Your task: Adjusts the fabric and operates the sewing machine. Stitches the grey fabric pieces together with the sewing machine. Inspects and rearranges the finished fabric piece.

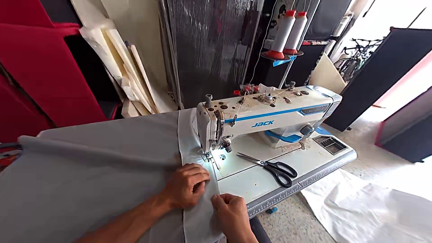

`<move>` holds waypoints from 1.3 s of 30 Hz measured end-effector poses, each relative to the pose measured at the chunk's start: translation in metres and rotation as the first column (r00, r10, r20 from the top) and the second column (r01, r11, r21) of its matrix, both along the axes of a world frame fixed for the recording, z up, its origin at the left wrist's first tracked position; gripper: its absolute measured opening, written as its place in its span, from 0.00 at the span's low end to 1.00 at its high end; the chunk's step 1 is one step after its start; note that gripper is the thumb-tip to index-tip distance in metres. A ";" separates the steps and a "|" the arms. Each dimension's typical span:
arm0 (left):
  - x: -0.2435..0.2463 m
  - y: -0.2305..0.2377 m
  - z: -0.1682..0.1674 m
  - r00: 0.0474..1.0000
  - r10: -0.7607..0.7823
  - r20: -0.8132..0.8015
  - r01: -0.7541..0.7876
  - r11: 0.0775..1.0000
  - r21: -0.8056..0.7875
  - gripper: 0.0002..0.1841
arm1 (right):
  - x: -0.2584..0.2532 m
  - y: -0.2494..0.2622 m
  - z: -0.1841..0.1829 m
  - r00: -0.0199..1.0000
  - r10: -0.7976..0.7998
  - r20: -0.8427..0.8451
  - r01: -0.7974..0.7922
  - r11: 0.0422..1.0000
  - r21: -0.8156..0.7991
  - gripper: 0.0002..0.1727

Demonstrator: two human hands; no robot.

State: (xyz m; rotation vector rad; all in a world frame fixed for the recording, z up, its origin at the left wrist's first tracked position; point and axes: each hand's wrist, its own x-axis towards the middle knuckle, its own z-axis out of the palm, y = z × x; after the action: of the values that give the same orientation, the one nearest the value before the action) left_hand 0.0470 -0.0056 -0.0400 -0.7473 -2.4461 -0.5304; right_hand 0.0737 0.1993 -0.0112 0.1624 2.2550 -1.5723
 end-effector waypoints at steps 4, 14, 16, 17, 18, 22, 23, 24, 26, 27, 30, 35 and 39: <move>0.002 -0.007 -0.005 0.990 -0.071 0.123 0.069 0.997 0.014 0.20 | 0.000 0.000 0.000 1.000 0.019 0.004 -0.019 1.000 0.018 0.13; 0.002 -0.014 0.001 0.976 -0.133 0.173 0.142 0.989 -0.037 0.21 | 0.002 -0.003 0.002 0.999 0.012 0.042 -0.010 0.998 -0.055 0.13; 0.000 -0.016 0.002 0.978 -0.141 0.154 0.150 0.987 -0.049 0.19 | 0.001 -0.003 0.003 0.999 0.010 0.052 -0.006 0.997 -0.078 0.13; 0.000 -0.016 0.001 0.978 -0.144 0.149 0.154 0.986 -0.058 0.18 | 0.001 -0.003 0.004 0.998 0.007 0.061 -0.002 0.996 -0.084 0.12; 0.000 -0.015 0.001 0.978 -0.144 0.150 0.156 0.985 -0.069 0.18 | 0.002 -0.003 0.004 0.997 0.002 0.074 0.005 0.996 -0.091 0.12; 0.000 -0.014 0.002 0.980 -0.126 0.151 0.146 0.980 -0.134 0.20 | 0.001 -0.002 0.003 0.996 -0.007 0.089 0.017 0.994 -0.112 0.12; 0.001 -0.014 0.002 0.979 -0.129 0.155 0.151 0.978 -0.142 0.21 | 0.002 -0.002 0.003 0.996 -0.005 0.091 0.016 0.993 -0.119 0.12; 0.001 -0.014 0.003 0.978 -0.136 0.158 0.160 0.976 -0.146 0.21 | 0.003 -0.001 0.003 0.996 -0.005 0.091 0.017 0.992 -0.127 0.11; 0.000 -0.016 0.003 0.975 -0.151 0.163 0.175 0.974 -0.144 0.20 | 0.004 -0.001 0.004 0.996 -0.005 0.090 0.017 0.991 -0.133 0.11; -0.002 -0.017 0.004 0.974 -0.156 0.166 0.179 0.974 -0.136 0.20 | 0.004 -0.001 0.005 0.996 -0.008 0.090 0.019 0.991 -0.130 0.10; -0.001 -0.019 0.005 0.970 -0.164 0.182 0.188 0.975 -0.120 0.19 | 0.006 -0.001 0.005 0.995 -0.024 0.101 0.038 0.990 -0.134 0.10; -0.001 -0.019 0.006 0.972 -0.164 0.171 0.187 0.974 -0.131 0.20 | 0.006 -0.001 0.006 0.993 -0.026 0.114 0.043 0.989 -0.144 0.10; -0.002 -0.018 0.006 0.975 -0.160 0.152 0.181 0.974 -0.139 0.20 | 0.008 0.001 0.009 0.991 -0.038 0.130 0.057 0.987 -0.153 0.09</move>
State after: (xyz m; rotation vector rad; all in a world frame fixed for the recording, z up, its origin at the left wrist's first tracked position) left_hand 0.0453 -0.0235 -0.0338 -1.0228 -2.5892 -0.4785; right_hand 0.0820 0.1998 -0.0017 0.2672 2.0365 -1.7051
